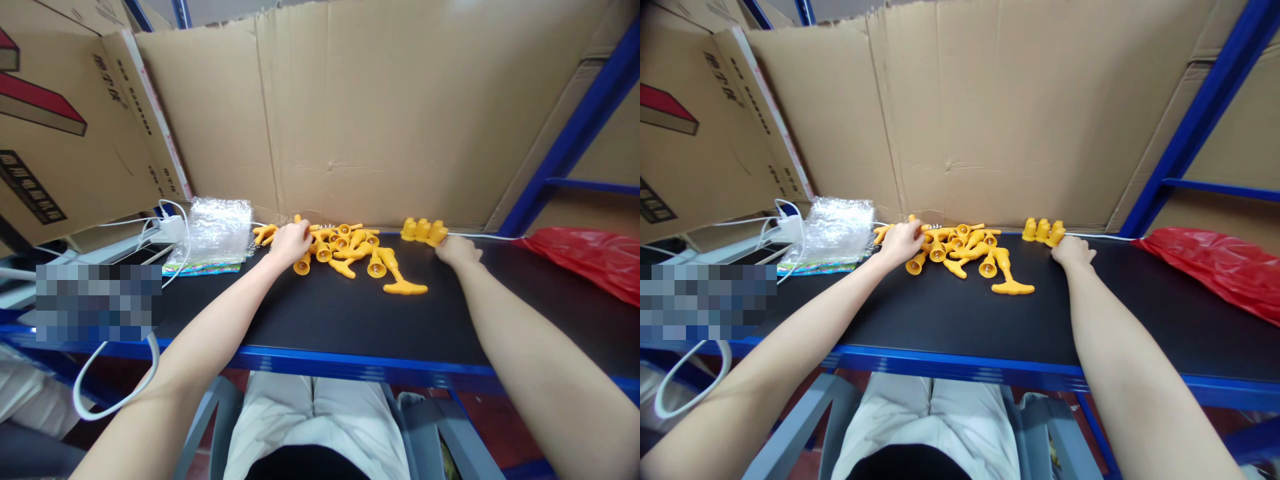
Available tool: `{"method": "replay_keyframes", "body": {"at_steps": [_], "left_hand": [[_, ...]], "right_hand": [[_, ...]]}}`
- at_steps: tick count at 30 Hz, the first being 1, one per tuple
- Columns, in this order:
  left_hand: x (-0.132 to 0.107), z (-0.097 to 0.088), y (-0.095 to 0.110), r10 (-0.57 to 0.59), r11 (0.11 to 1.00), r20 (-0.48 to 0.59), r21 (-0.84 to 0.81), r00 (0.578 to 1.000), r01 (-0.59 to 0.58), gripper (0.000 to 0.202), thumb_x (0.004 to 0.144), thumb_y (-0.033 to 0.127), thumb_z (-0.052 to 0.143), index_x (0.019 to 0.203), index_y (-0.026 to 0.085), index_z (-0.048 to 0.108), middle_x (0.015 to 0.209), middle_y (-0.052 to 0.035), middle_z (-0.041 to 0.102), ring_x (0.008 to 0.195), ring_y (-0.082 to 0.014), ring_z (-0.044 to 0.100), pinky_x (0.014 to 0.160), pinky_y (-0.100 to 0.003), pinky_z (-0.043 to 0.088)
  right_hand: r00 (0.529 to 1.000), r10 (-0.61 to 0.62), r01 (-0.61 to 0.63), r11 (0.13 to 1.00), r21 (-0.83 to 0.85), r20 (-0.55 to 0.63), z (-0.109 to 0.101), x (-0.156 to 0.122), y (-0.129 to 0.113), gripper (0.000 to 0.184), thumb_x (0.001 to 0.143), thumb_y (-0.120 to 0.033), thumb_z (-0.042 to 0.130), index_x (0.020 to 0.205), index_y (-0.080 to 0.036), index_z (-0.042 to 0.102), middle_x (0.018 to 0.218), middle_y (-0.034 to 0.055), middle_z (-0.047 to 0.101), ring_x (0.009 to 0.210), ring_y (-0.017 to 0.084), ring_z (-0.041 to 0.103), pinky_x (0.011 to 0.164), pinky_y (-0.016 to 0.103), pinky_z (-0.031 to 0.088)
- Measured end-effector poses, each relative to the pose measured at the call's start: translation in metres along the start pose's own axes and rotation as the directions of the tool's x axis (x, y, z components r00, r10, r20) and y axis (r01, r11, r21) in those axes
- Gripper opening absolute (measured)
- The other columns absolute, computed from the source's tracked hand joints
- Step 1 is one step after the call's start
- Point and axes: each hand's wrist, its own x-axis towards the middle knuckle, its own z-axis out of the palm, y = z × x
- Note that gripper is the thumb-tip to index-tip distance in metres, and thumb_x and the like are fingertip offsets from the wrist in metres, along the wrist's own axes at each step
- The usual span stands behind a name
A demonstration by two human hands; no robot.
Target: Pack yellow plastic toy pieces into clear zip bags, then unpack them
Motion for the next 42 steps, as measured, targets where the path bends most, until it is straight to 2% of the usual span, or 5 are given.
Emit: {"method": "replay_keyframes", "body": {"at_steps": [12, 21, 24, 29, 42], "left_hand": [[0.015, 0.018, -0.042, -0.149, 0.937, -0.123, -0.336, 0.981, 0.100, 0.051, 0.073, 0.005, 0.042, 0.121, 0.020, 0.053, 0.110, -0.0072, 0.063, 0.091, -0.0155, 0.061, 0.082, -0.027, 0.048], [0.030, 0.034, -0.061, -0.513, 0.546, 0.093, -0.732, 0.854, 0.408, 0.040, 0.080, 0.015, 0.036, 0.118, 0.018, 0.049, 0.102, -0.0087, 0.062, 0.077, -0.0104, 0.064, 0.061, -0.020, 0.053], [0.029, 0.040, -0.068, -0.522, 0.656, 0.017, -0.631, 0.853, 0.414, 0.039, 0.075, 0.011, 0.042, 0.112, 0.018, 0.055, 0.101, -0.0082, 0.062, 0.080, -0.0126, 0.063, 0.069, -0.025, 0.053], [0.023, 0.049, -0.080, -0.394, 0.837, -0.084, -0.443, 0.915, 0.320, 0.038, 0.068, 0.005, 0.047, 0.102, 0.015, 0.061, 0.110, -0.0114, 0.058, 0.103, -0.0216, 0.057, 0.091, -0.034, 0.046], [0.021, 0.063, -0.097, -0.379, 0.870, 0.012, -0.337, 0.925, 0.361, 0.045, 0.067, 0.004, 0.056, 0.111, 0.014, 0.053, 0.114, -0.0118, 0.055, 0.105, -0.0223, 0.055, 0.093, -0.033, 0.043]], "right_hand": [[0.997, -0.061, 0.065, 0.993, 0.094, -0.043, 0.004, 0.002, 0.005, 0.014, 0.072, -0.026, 0.052, 0.080, -0.019, 0.061, 0.100, 0.0192, 0.060, 0.095, 0.032, 0.051, 0.076, 0.047, 0.034], [0.999, -0.017, 0.018, 0.999, 0.030, -0.029, 0.006, 0.004, 0.006, 0.027, 0.069, -0.025, 0.052, 0.093, -0.021, 0.065, 0.116, 0.0119, 0.059, 0.109, 0.034, 0.050, 0.086, 0.052, 0.038], [1.000, -0.018, 0.019, 1.000, 0.017, -0.022, 0.007, 0.005, 0.007, 0.035, 0.070, -0.025, 0.052, 0.102, -0.021, 0.065, 0.121, 0.0128, 0.057, 0.112, 0.035, 0.049, 0.088, 0.054, 0.038], [0.999, -0.033, 0.033, 0.999, 0.030, 0.010, 0.011, 0.009, 0.009, 0.044, 0.070, -0.027, 0.051, 0.112, -0.022, 0.064, 0.125, 0.0135, 0.055, 0.114, 0.037, 0.048, 0.089, 0.057, 0.037], [0.996, -0.041, 0.045, 0.997, -0.058, 0.076, 0.008, 0.007, 0.004, 0.049, 0.074, -0.029, 0.046, 0.122, -0.021, 0.057, 0.130, 0.0132, 0.050, 0.117, 0.035, 0.046, 0.090, 0.055, 0.039]]}}
